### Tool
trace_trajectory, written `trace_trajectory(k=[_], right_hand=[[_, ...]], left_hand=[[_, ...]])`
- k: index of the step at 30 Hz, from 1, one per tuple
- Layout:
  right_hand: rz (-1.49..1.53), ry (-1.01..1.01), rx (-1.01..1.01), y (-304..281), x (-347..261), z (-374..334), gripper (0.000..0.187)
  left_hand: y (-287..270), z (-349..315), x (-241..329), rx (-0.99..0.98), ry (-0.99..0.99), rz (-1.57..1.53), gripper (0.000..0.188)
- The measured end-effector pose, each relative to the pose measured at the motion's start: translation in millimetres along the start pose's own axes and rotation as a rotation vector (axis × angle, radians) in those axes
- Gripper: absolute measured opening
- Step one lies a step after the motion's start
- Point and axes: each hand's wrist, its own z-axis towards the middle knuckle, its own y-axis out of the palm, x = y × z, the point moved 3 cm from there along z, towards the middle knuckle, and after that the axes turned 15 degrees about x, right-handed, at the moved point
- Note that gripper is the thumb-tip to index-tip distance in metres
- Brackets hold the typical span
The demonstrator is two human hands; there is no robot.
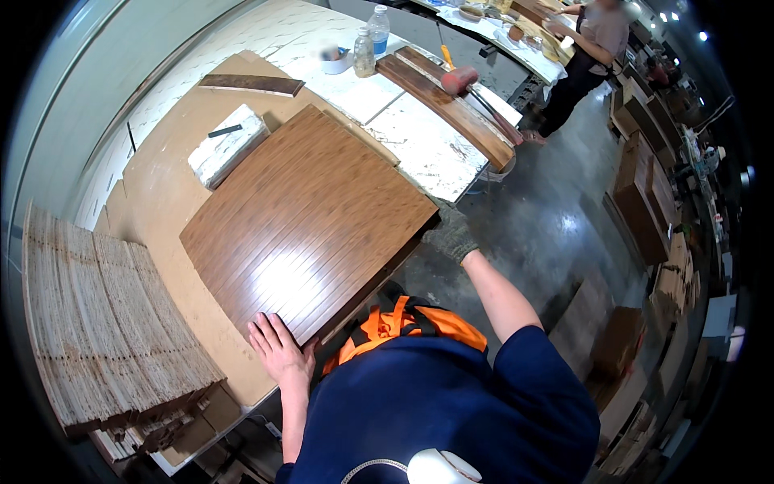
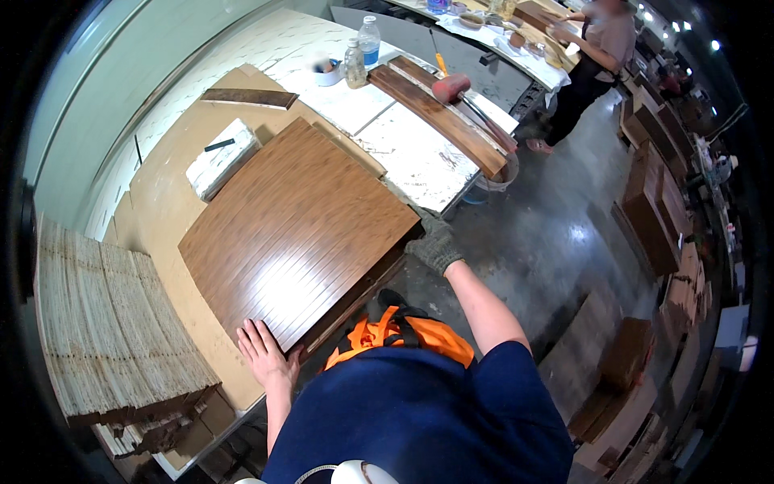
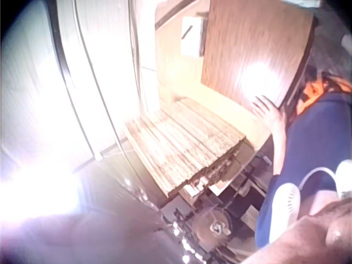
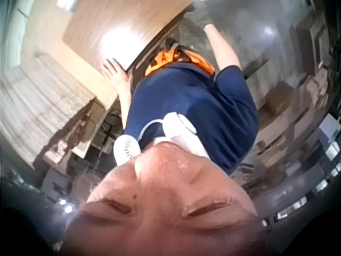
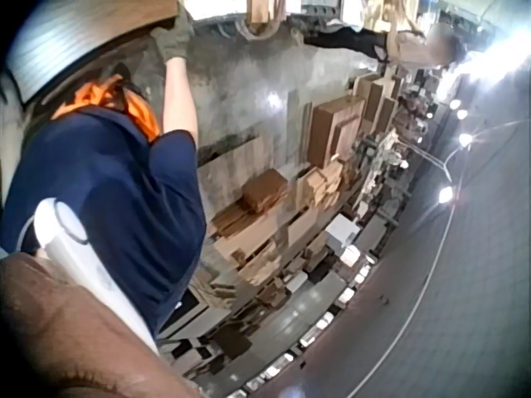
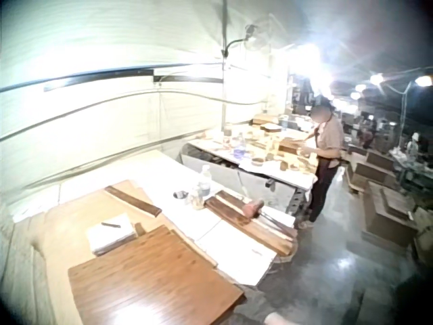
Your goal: The person marks a wood panel with a pencil and then rubs the surface of the panel by hand.
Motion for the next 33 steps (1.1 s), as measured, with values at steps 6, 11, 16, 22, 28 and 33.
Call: trace_trajectory(k=[6, 11, 16, 22, 28, 33], right_hand=[[0.018, -0.065, -0.023, -4, -1, 9, 0.08], [0.146, 0.031, -0.212, -10, -1, 18, 0.08], [0.191, -0.033, -0.313, -18, 2, 28, 0.08], [0.05, -0.246, -0.404, -17, -6, 35, 0.074], [0.15, -0.235, -0.437, -8, 11, 33, 0.074], [0.152, -0.298, -0.387, -9, 11, 34, 0.073]], left_hand=[[6, -1, 2, 0.01, -0.011, -0.018, 0.105], [1, 1, 6, -0.019, -0.027, -0.034, 0.105], [0, 0, -20, 0.12, -0.272, -0.403, 0.085], [11, -21, -70, 0.389, -0.807, -0.157, 0.063], [13, -15, -67, 0.196, -1.027, -0.542, 0.046], [18, -13, -59, 0.296, -1.059, -0.707, 0.045]])
